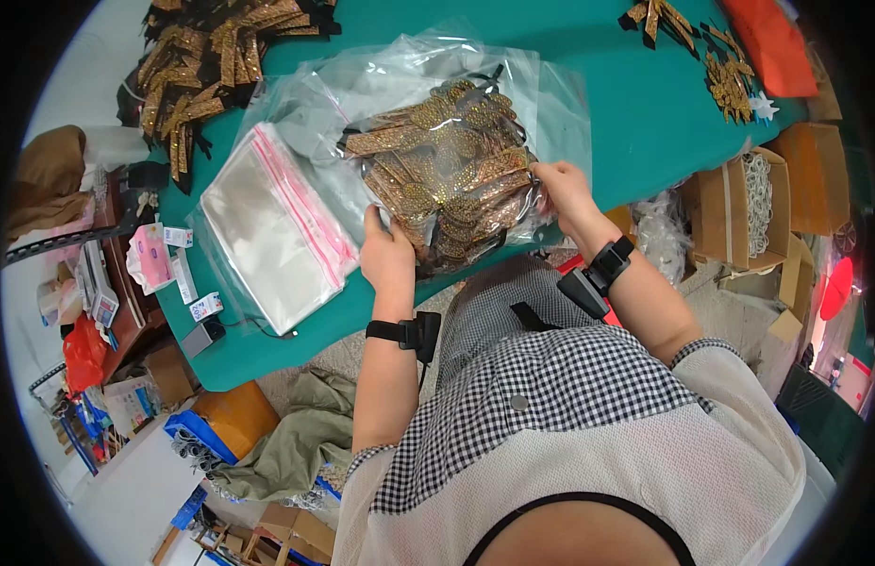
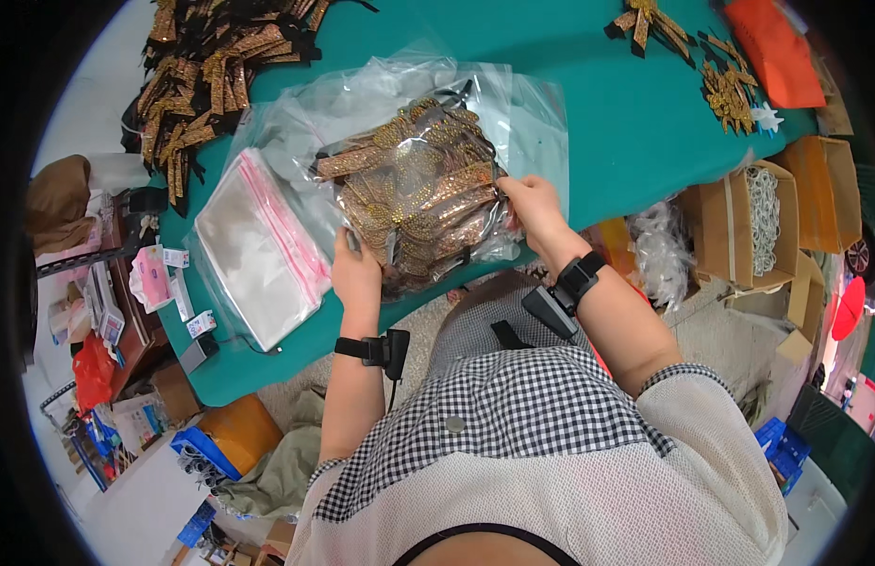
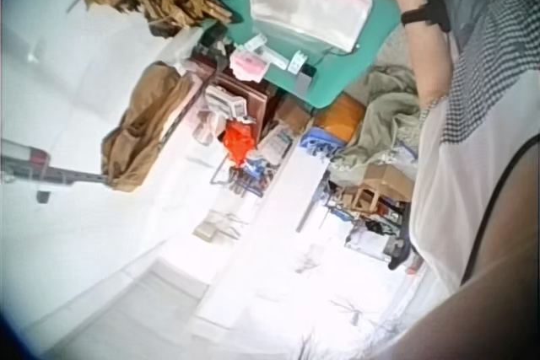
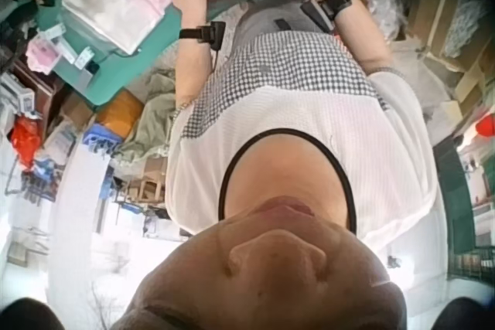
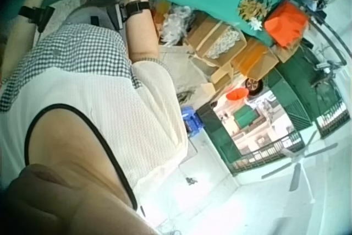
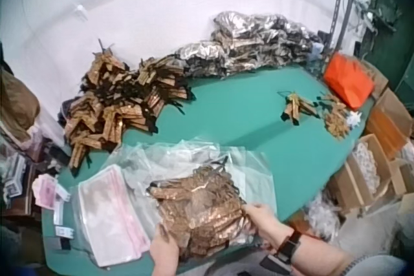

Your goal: The person gathers gold and black bow-shaped ornaments from a table, stacks them together, and places them into a clear plastic bag. They then seal the bag by pressing the zipper closure and set it aside to begin another set.

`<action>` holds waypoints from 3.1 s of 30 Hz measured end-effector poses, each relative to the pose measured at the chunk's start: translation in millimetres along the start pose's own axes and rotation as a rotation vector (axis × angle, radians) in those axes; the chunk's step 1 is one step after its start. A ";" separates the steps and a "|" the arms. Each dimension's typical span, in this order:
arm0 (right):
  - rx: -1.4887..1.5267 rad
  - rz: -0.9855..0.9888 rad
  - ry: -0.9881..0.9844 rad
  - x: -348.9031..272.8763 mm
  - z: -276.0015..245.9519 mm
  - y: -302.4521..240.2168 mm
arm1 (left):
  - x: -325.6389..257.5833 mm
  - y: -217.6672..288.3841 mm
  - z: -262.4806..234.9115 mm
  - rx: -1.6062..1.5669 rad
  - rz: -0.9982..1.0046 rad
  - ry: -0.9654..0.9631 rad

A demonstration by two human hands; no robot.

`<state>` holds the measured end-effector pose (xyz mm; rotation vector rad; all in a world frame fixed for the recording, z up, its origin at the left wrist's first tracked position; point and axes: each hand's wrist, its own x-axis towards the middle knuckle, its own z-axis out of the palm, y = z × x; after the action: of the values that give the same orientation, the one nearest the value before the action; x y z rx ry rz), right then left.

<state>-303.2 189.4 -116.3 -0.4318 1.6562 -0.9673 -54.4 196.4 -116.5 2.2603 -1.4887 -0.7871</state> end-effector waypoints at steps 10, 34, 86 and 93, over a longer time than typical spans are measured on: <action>-0.323 -0.759 0.445 5.1 -32.8 -6.1 | -10.3 -16.8 -23.3 -0.396 0.201 0.371; -0.151 -0.016 -0.292 -11.4 11.4 -27.2 | 35.0 4.0 20.8 -0.663 -0.111 -0.260; 0.479 -0.215 -0.428 396.0 104.8 -546.9 | 31.4 56.9 101.7 0.345 0.432 0.352; 0.930 -0.162 -0.490 396.3 78.2 -496.0 | 35.0 74.4 91.8 0.294 0.352 0.326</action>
<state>-455.0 -417.7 16.3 -0.1372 0.6235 -1.4844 -154.0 137.3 -158.7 2.0936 -1.8516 -0.0963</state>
